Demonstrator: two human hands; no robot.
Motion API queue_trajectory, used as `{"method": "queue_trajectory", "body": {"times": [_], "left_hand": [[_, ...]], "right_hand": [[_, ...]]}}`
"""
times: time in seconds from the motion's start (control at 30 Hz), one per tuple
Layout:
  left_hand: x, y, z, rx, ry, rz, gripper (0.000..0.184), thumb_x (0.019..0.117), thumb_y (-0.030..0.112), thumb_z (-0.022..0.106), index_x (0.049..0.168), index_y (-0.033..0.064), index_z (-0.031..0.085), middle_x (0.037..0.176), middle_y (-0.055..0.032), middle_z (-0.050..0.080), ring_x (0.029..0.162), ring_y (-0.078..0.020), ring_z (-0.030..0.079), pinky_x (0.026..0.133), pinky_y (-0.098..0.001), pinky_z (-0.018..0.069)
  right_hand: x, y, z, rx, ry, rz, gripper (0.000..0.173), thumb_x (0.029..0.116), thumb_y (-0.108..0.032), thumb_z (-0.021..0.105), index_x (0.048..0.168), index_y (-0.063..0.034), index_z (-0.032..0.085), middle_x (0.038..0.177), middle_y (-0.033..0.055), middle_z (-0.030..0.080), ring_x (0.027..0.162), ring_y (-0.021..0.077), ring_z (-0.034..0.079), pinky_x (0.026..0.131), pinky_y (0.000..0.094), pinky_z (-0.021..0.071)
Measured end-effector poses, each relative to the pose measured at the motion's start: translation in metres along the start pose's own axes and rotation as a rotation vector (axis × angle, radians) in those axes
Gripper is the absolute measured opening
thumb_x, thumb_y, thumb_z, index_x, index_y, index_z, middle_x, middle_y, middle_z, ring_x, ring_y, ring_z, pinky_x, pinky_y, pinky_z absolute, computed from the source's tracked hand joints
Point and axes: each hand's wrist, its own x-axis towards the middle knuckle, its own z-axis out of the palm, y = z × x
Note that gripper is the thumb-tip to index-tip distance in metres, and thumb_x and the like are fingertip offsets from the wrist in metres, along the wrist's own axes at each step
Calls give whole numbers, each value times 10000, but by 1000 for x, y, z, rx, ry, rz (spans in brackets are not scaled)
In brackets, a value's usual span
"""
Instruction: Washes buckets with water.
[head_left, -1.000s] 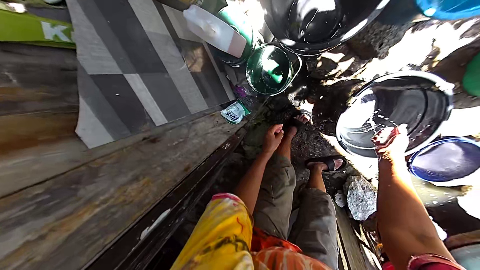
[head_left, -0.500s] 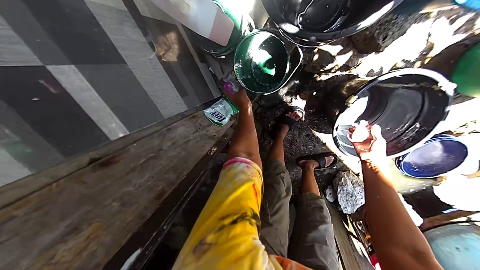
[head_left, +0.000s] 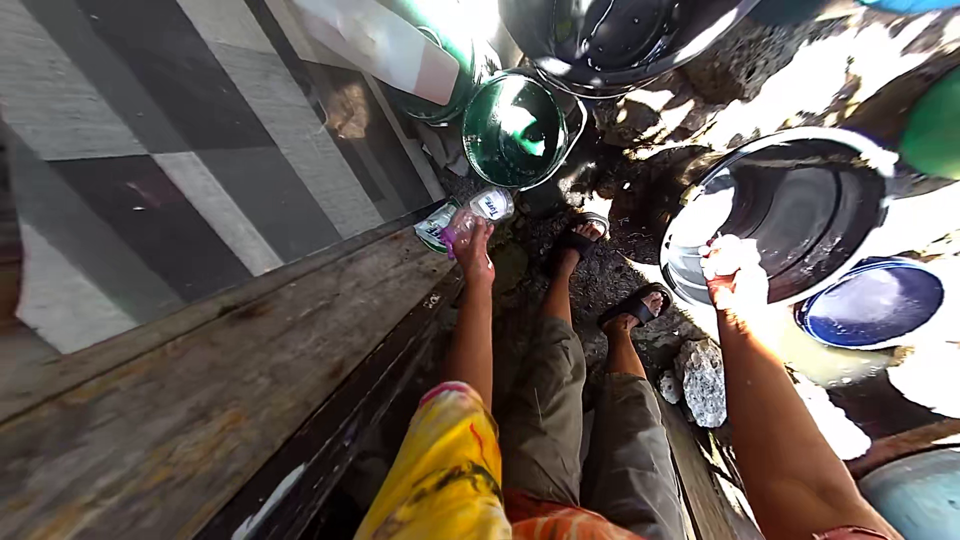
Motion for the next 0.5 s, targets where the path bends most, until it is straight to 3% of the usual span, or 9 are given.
{"method": "queue_trajectory", "body": {"times": [0.13, 0.23, 0.3, 0.4, 0.5], "left_hand": [[-72, 40, 6, 49, -277, 21, 510, 961, 99, 653, 1421, 10, 451, 1320, -86, 619, 1155, -181, 639, 1012, -408, 548], [-111, 59, 22, 117, -546, 140, 586, 885, 66, 742, 1413, 58, 487, 1410, -88, 617, 1283, -214, 604, 1077, -400, 516], [-138, 71, 40, 220, -711, 196, 593, 861, 94, 766, 1391, 40, 505, 1392, -105, 634, 1281, -222, 614, 1076, -395, 524], [-180, 82, 74, 419, -900, 308, 580, 833, 113, 763, 1333, -85, 546, 1320, -188, 645, 1235, -220, 630, 1067, -388, 524], [-225, 77, 99, 568, -1060, 447, 520, 837, 163, 783, 1269, -82, 630, 1277, -212, 665, 1202, -221, 651, 1052, -396, 529]], "right_hand": [[-19, -19, -4, -1, -53, 0, 310, 1123, -331, 355, 1248, -156, 577, 991, 6, 692, 842, 99, 687, 700, 241, 581], [-26, -30, -22, 3, -181, -13, 307, 1102, -307, 415, 1298, -130, 572, 1127, 26, 688, 1000, 133, 679, 844, 309, 594], [-36, -36, -35, -46, -180, -31, 296, 1080, -209, 468, 1342, -93, 541, 1181, 43, 670, 1056, 132, 661, 896, 318, 583], [-55, -47, -49, -154, -148, -25, 311, 1059, -124, 492, 1363, -68, 529, 1177, 50, 661, 1013, 106, 652, 851, 285, 577], [-68, -33, -76, -369, -68, 44, 241, 1083, -81, 425, 1291, 21, 494, 1037, 83, 567, 860, 76, 562, 767, 236, 515]]}}
